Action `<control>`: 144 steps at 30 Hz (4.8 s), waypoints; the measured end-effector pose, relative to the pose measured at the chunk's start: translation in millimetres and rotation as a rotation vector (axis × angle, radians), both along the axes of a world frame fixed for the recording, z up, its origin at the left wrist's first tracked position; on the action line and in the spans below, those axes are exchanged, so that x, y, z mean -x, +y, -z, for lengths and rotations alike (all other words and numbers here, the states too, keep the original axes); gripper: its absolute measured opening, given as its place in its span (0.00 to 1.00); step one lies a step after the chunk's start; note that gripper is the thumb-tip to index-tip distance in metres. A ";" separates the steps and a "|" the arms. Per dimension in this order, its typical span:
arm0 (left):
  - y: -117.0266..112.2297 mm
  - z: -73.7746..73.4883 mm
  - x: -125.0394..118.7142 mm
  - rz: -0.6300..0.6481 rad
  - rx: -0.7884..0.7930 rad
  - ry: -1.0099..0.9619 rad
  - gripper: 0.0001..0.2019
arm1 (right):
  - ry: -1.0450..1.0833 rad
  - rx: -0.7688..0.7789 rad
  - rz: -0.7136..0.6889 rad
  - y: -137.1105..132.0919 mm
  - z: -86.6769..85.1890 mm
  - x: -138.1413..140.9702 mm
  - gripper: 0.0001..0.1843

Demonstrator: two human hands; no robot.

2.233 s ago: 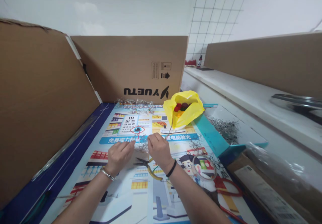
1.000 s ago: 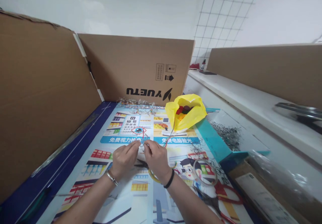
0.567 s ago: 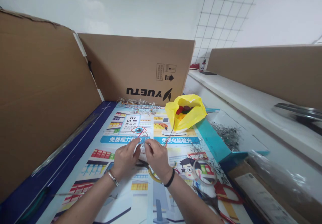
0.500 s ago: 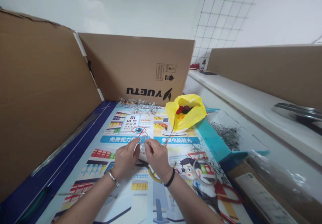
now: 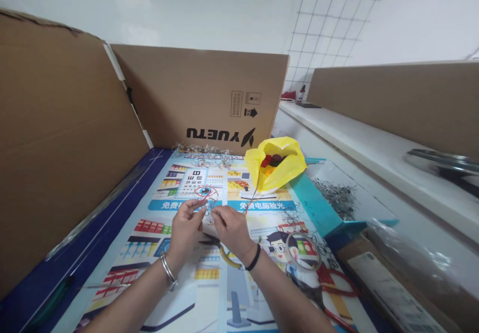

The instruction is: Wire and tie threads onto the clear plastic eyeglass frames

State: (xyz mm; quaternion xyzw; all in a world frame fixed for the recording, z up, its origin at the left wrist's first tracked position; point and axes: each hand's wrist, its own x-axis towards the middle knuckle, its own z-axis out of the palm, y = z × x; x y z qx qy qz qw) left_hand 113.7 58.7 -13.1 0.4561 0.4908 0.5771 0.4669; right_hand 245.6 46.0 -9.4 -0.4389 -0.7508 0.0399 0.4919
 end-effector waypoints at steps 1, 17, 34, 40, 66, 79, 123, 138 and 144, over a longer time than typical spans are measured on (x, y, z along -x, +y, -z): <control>-0.4 -1.8 -1.0 -0.008 0.013 -0.076 0.15 | -0.019 -0.008 -0.017 -0.4 -0.2 0.5 0.06; 0.4 4.9 3.8 -0.118 -0.118 0.241 0.07 | -0.066 0.072 0.093 17.8 9.0 -23.4 0.07; -2.2 -0.3 1.4 -0.068 -0.090 0.159 0.29 | -0.037 0.083 0.097 18.5 10.6 -23.6 0.06; -2.8 1.9 1.3 -0.040 -0.096 0.183 0.26 | -0.035 0.093 0.091 19.2 9.9 -22.8 0.07; 3.9 18.3 8.3 -0.125 -0.519 0.500 0.07 | -0.012 0.065 0.122 19.3 12.4 -24.4 0.07; 4.6 17.0 9.4 -0.114 -0.619 0.562 0.08 | -0.015 0.070 0.121 18.5 12.2 -24.9 0.06; 16.7 -3.1 30.3 -0.132 -0.497 0.713 0.07 | -0.121 0.140 0.084 18.2 -2.0 -24.4 0.06; 14.1 3.2 22.4 -0.114 -0.576 0.670 0.06 | -0.377 -0.030 0.191 15.7 0.0 -23.2 0.07; 15.2 8.3 22.7 -0.019 -0.745 0.725 0.12 | -0.415 -0.076 0.210 14.4 -1.1 -23.2 0.09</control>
